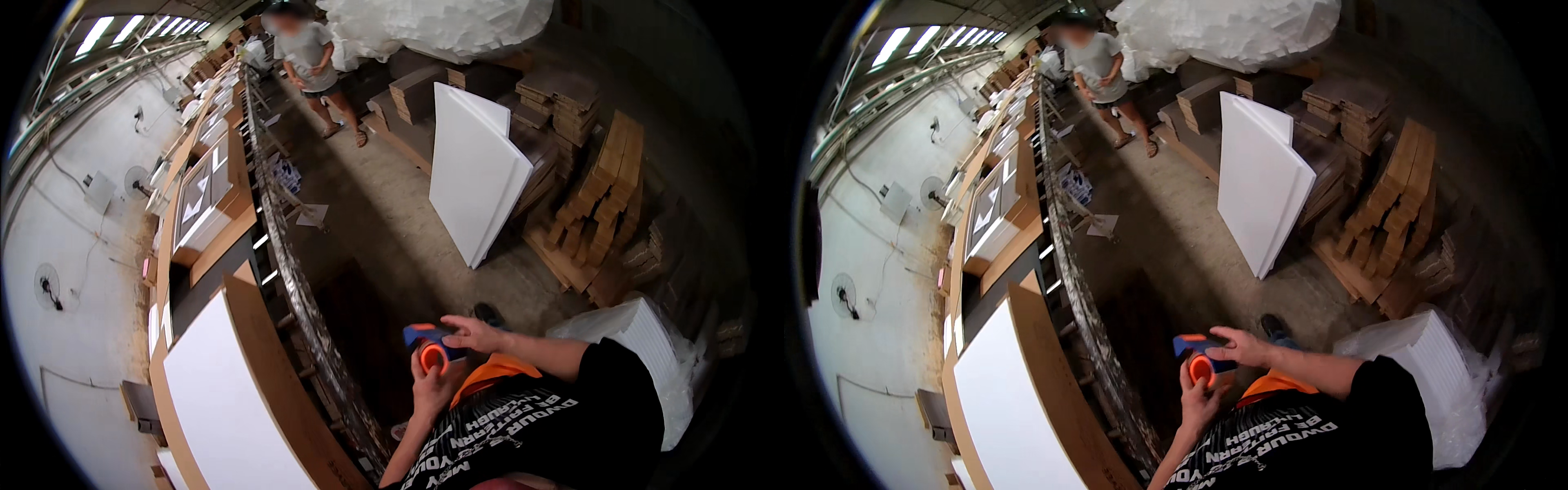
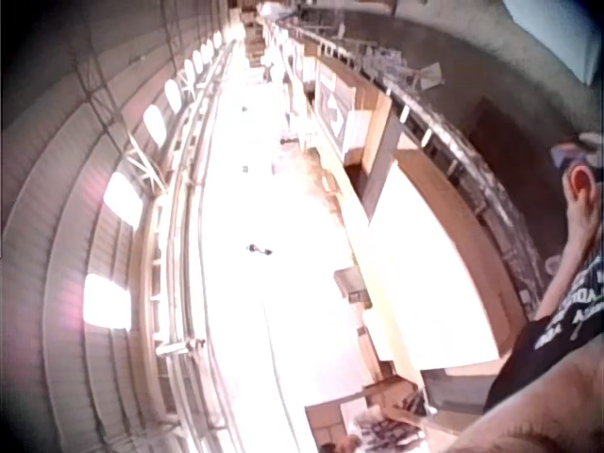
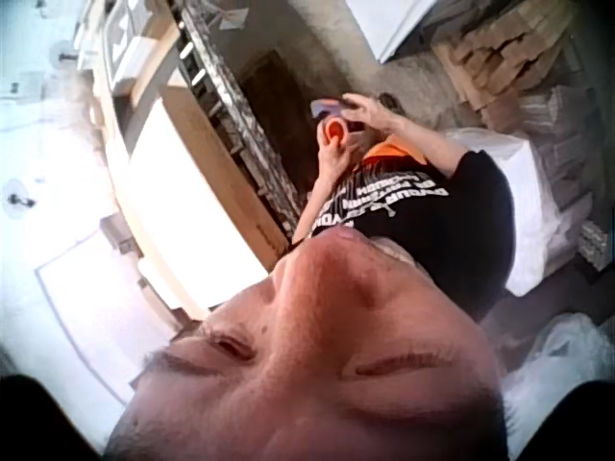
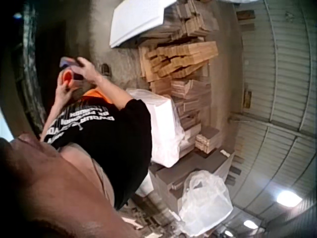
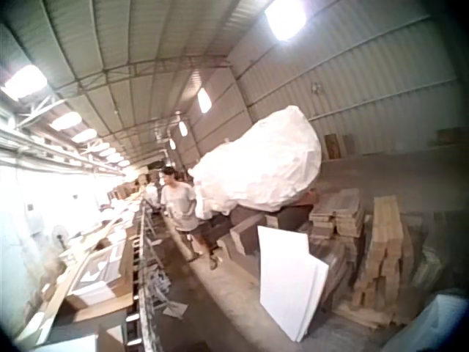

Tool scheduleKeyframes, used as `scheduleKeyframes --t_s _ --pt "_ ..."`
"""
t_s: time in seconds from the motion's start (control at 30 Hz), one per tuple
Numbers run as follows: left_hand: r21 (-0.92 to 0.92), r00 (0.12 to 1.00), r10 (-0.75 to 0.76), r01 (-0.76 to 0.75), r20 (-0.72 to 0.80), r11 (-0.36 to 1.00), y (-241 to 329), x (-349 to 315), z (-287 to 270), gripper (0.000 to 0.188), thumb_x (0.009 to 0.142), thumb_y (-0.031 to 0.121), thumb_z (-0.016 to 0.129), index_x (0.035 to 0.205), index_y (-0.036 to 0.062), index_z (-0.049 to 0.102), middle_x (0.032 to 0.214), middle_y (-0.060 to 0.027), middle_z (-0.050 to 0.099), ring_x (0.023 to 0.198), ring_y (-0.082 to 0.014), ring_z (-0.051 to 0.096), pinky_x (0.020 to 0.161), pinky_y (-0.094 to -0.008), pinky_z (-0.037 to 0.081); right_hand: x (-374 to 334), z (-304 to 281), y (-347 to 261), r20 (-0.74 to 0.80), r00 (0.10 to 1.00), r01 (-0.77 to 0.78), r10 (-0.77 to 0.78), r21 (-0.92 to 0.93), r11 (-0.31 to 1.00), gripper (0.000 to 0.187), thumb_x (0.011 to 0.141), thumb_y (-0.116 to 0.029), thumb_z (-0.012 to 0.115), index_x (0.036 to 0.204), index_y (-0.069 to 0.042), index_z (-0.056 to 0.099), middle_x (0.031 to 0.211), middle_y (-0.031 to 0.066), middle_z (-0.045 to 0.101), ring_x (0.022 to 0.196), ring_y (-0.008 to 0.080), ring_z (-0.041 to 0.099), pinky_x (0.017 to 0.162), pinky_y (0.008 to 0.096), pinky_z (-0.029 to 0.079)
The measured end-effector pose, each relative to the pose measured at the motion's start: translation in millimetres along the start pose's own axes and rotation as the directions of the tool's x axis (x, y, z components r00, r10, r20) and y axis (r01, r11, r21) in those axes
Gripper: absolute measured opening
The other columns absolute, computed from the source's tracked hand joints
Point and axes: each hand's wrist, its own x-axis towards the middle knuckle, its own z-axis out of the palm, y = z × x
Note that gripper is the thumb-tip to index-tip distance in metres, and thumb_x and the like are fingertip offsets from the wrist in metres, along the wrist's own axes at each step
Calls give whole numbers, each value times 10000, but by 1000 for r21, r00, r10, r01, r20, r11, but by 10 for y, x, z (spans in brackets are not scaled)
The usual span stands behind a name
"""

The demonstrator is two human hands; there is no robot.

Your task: The person seals a large cardboard box with a tape dispenser and places a white board inside a new box.

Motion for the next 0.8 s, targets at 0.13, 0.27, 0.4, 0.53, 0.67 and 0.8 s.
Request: scheduleKeyframes --t_s 0.13,0.27,0.4,0.53,0.67,0.8 --pt "-117 953 -271 257 -134 959 -566 204 -24 412 724 200 822 1010 -18 620 1445 -174 346 1196 -317 505 986 -338 432 878 -1542 -496 -406 737 -64 -541 -838 542 867 718 -450 774 1348 42 436 1383 249 439 1296 363 412 1090 430 338" --pt "-32 829 -510 517 -229 855 -899 424 -89 378 726 149 815 1016 -30 651 1373 -103 392 1136 -261 531 960 -319 446 1627 -3954 -1118 -608 193 -559 -771 -713 422 818 705 -381 791 1340 3 446 1382 246 441 1276 382 431 1060 432 374" --pt "-397 614 -746 636 -260 662 -903 1043 -15 383 716 152 821 1018 -24 664 1323 -84 419 1093 -238 550 937 -318 462 1887 -5393 -974 -927 285 -589 -243 -369 719 809 592 -424 866 1183 30 550 1212 241 595 1139 383 571 940 433 479" --pt "-393 596 -751 642 -283 658 -579 1542 -57 388 712 172 824 1022 -8 673 1272 -82 451 1095 -240 549 934 -312 461 2149 -4558 -1589 -864 502 -736 16 -418 533 661 560 -257 859 1088 24 579 1082 212 653 1039 372 623 893 432 505" --pt "-248 656 -717 673 -235 697 -685 1975 41 376 724 213 810 1003 -1 679 1305 -80 459 1142 -236 531 954 -321 451 2426 -4834 -1137 -800 579 -506 -154 -501 702 630 575 -176 841 1116 8 576 1097 202 655 1067 363 616 924 418 493" --pt "-326 695 -693 621 -190 713 -757 2449 109 362 728 236 804 984 8 686 1301 -82 478 1164 -234 520 973 -331 439 2380 -4820 -1577 -791 585 -360 -179 -452 816 601 534 -87 826 1074 18 585 1058 202 663 1023 371 625 891 414 496"
